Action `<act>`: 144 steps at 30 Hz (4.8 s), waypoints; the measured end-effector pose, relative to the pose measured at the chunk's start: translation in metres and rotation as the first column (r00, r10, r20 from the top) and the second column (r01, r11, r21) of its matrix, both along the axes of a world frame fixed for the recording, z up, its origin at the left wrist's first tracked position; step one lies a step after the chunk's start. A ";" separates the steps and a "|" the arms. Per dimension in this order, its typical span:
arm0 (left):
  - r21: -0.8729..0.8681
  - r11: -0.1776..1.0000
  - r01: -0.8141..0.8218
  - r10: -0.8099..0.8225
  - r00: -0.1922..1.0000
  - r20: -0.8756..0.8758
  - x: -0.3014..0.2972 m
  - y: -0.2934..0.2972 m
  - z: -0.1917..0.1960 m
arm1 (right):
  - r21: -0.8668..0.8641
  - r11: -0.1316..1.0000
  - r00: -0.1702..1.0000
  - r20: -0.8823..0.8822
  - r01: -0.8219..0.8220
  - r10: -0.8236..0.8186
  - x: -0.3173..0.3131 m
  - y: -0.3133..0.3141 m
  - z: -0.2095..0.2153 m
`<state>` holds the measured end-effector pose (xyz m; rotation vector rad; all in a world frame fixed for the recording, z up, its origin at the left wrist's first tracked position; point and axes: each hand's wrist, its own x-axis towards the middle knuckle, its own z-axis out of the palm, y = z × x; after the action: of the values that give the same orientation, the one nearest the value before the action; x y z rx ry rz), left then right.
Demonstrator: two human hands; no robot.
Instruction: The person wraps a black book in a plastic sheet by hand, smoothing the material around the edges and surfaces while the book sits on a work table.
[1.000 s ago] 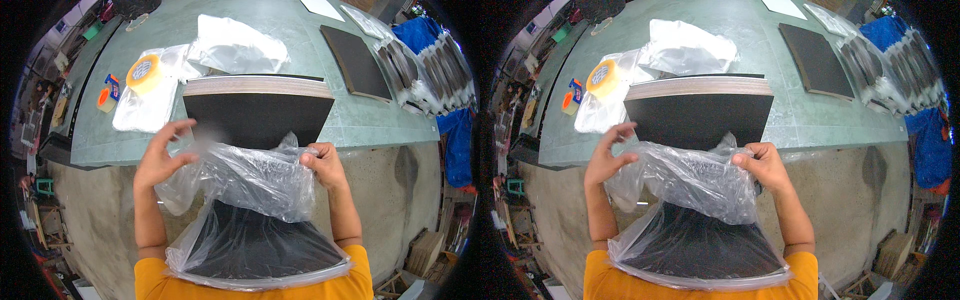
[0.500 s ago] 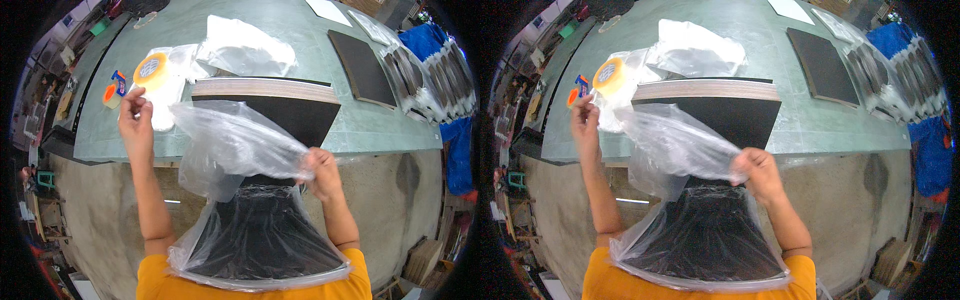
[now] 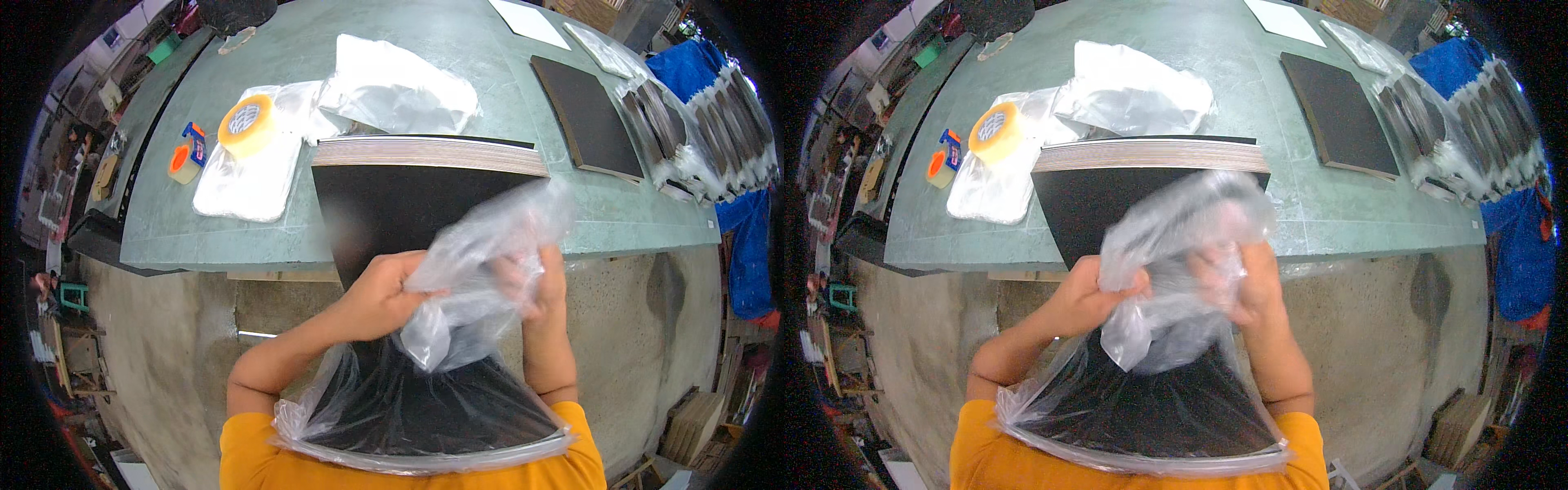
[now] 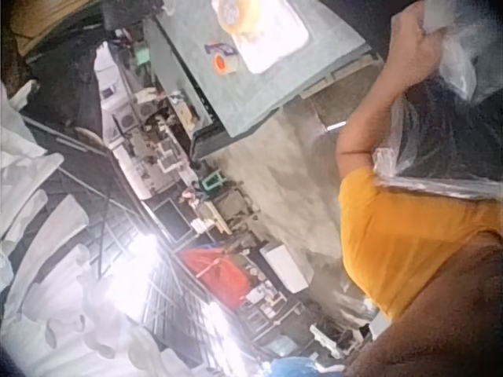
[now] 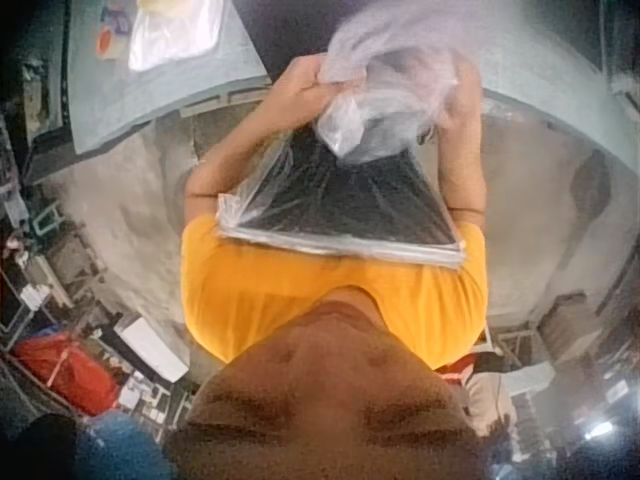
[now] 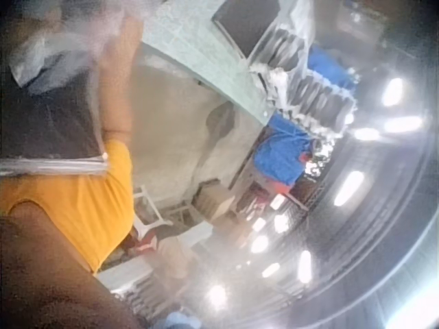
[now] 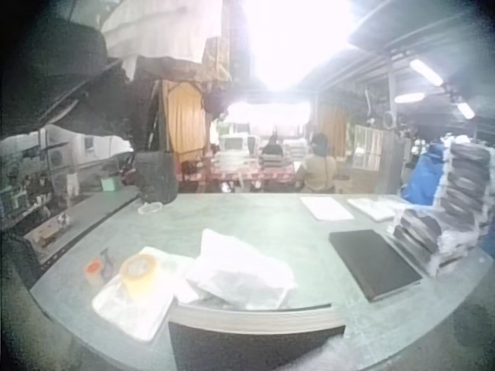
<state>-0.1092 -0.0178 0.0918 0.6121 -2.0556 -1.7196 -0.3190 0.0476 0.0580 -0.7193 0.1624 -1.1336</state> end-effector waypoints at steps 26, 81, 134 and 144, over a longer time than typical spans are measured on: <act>-0.162 0.599 0.785 -0.489 0.518 0.702 0.054 0.008 -0.014 | -0.575 0.772 -0.269 -0.815 0.270 -0.513 -0.027 0.025 0.039; 0.330 0.819 0.469 -0.571 0.609 0.550 0.102 -0.031 -0.148 | 0.125 0.928 -0.025 -0.992 -0.350 0.125 0.031 0.066 -0.174; 0.245 0.891 -0.382 0.226 0.842 0.490 0.079 -0.041 -0.020 | 0.309 0.843 0.858 -0.420 0.441 -0.295 0.001 0.007 0.004; 0.218 0.846 -0.486 0.330 0.799 0.502 0.093 -0.048 -0.026 | 0.017 0.909 0.511 -0.832 0.416 -0.218 -0.003 0.023 -0.009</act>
<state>-0.0159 -0.0659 0.0663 1.5804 -1.6938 -1.7771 -0.3218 0.0709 0.0490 -1.0059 1.2653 -1.0173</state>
